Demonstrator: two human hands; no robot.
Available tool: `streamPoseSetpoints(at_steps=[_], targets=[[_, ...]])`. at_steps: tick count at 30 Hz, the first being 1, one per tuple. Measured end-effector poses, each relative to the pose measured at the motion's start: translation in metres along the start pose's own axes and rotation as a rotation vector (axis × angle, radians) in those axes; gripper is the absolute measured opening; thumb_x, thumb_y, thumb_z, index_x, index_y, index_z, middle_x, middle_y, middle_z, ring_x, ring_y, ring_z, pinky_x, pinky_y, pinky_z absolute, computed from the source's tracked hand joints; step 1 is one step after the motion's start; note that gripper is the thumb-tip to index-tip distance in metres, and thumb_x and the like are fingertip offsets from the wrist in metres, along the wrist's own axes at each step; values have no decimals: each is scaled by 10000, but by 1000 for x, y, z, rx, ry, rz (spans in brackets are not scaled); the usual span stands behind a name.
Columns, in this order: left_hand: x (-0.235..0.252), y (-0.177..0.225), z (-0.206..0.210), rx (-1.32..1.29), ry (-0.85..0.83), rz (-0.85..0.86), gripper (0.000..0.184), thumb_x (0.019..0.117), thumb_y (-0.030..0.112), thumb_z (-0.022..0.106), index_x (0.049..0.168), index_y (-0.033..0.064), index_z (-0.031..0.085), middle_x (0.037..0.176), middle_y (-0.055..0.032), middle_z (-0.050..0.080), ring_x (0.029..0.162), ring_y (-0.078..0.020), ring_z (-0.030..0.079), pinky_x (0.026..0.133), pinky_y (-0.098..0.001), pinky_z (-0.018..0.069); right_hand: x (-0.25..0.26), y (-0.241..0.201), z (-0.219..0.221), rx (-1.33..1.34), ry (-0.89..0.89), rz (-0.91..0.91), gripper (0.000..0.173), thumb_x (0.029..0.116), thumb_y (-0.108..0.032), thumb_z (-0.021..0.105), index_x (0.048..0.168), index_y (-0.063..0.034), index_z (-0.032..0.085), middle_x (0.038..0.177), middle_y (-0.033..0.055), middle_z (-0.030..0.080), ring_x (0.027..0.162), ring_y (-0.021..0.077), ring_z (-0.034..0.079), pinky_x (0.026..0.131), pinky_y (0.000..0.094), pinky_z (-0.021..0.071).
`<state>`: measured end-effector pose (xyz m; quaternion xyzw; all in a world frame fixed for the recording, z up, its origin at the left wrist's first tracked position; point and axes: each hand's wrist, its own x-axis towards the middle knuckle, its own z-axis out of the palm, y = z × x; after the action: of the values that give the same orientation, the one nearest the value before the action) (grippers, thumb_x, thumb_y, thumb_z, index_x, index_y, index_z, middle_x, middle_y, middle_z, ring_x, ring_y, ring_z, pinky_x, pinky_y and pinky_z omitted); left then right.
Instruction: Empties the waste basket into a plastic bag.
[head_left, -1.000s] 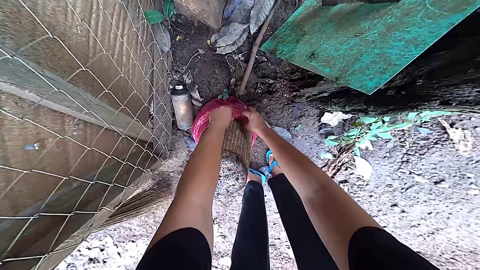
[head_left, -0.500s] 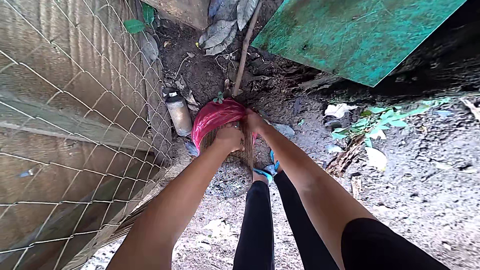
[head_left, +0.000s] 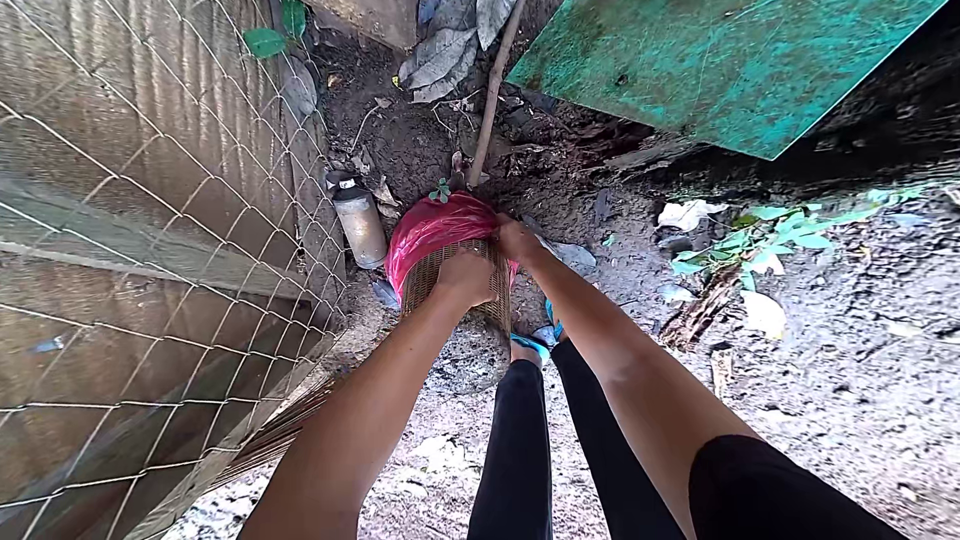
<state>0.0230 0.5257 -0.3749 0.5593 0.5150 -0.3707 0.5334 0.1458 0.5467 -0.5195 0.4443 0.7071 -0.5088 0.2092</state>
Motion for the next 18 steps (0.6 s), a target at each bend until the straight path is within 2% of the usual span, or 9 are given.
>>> streamPoseSetpoints(at_steps=[5, 9, 12, 15, 18], targets=[[-1, 0, 2, -33, 13, -15, 489, 937, 399, 730, 1321, 108, 647, 1422, -192, 560, 1415, -395, 427, 1045, -621, 437, -11, -15, 1, -47, 105, 29, 221, 998, -48, 590, 1143, 39, 732, 1430, 239, 564, 1248, 421, 609, 1016, 586, 516], [1, -1, 3, -10, 2, -19, 497, 934, 421, 726, 1335, 141, 639, 1435, -164, 556, 1431, -376, 412, 1046, -611, 441, -7, -13, -4, -106, 58, 60, 285, 1029, -94, 542, 1243, 53, 658, 1486, 239, 499, 1235, 431, 614, 981, 594, 526], [-3, -2, 9, 10, 9, -12, 514, 932, 420, 722, 1351, 139, 625, 1442, -171, 550, 1423, -378, 421, 1036, -609, 447, -5, -10, -7, -166, 56, 81, 336, 1060, -123, 520, 1333, 57, 595, 1519, 250, 460, 1165, 457, 644, 929, 610, 542], [-12, 1, 16, -14, 17, -8, 519, 930, 361, 734, 1371, 118, 609, 1470, -193, 515, 1437, -401, 394, 1022, -618, 455, -3, -5, -4, -176, 103, 133, 331, 1045, -89, 538, 1335, 63, 589, 1485, 262, 489, 1061, 460, 685, 864, 600, 571], [-16, 2, 19, -15, 25, -22, 507, 943, 339, 717, 1386, 121, 600, 1486, -190, 504, 1451, -392, 380, 1026, -600, 462, 5, -3, -9, -188, 38, 163, 343, 1053, -105, 515, 1345, 67, 566, 1491, 269, 481, 1105, 468, 669, 881, 602, 564]])
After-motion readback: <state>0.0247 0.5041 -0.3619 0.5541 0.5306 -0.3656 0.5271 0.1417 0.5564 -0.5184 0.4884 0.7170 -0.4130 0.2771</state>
